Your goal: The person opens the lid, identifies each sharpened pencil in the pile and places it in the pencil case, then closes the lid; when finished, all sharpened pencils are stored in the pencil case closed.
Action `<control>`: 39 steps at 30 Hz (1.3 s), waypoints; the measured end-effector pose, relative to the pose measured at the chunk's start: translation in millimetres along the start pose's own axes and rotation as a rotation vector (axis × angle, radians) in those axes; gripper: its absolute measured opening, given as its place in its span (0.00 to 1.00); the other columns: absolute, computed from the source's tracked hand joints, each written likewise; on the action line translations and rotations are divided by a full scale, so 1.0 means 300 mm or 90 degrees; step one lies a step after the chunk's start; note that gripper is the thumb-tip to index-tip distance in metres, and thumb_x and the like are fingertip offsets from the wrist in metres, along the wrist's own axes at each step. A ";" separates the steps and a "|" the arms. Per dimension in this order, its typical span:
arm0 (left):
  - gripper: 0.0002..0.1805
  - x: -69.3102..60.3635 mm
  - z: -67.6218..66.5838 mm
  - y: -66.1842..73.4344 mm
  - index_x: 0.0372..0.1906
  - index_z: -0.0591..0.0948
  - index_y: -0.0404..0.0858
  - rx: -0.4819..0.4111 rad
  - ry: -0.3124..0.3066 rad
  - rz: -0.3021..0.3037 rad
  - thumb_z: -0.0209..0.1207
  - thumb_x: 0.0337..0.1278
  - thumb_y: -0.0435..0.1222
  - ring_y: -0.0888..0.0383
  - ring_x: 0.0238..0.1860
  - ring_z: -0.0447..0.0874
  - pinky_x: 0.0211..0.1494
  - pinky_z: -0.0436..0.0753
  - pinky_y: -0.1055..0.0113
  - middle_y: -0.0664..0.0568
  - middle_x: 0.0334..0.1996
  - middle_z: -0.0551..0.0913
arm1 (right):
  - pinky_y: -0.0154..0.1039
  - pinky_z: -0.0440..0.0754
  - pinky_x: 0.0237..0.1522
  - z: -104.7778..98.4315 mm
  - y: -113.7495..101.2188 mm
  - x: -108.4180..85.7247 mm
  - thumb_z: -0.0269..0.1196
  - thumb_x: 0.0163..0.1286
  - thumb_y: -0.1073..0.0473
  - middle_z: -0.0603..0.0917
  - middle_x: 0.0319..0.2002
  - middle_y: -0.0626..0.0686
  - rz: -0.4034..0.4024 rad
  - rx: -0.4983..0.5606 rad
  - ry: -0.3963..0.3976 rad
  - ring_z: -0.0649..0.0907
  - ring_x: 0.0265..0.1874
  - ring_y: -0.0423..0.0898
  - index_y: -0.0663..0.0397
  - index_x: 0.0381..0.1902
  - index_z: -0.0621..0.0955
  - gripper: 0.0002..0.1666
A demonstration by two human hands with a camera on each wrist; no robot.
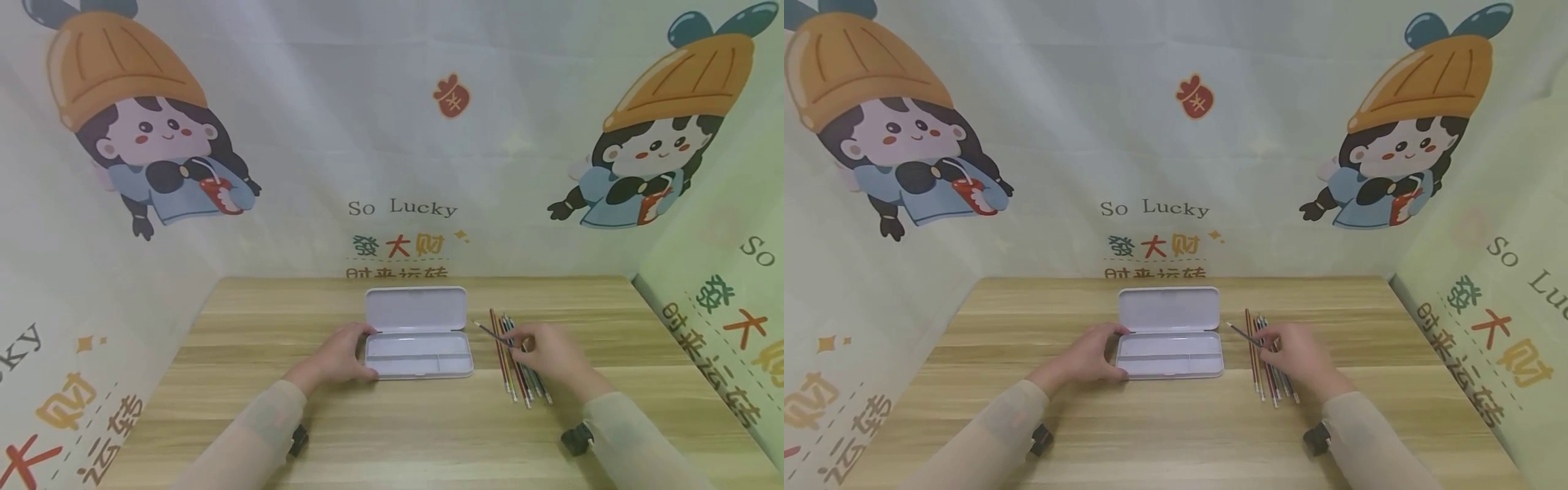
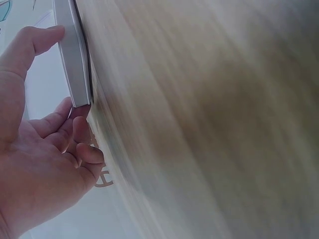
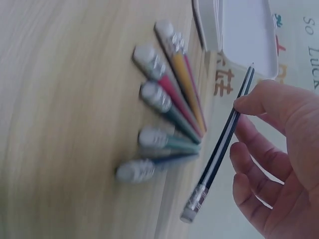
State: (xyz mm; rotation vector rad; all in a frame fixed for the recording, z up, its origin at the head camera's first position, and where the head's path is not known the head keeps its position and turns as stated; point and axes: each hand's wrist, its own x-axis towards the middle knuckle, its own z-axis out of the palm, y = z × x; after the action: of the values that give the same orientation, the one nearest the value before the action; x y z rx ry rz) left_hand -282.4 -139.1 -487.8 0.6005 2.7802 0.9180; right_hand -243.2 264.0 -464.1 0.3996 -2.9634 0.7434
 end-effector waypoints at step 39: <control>0.45 -0.012 0.000 0.011 0.66 0.75 0.34 0.004 -0.004 -0.008 0.81 0.36 0.39 0.40 0.68 0.73 0.77 0.69 0.46 0.38 0.65 0.78 | 0.30 0.77 0.32 0.167 -0.286 0.203 0.71 0.63 0.61 0.89 0.36 0.42 -0.249 -0.075 -0.046 0.79 0.31 0.37 0.40 0.44 0.92 0.12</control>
State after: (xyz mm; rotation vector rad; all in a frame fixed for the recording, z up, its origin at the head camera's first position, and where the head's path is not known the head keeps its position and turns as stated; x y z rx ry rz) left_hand -278.0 -138.2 -485.9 0.5855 2.7788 0.9027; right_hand -279.0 153.1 -461.9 0.9758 -2.8351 0.5163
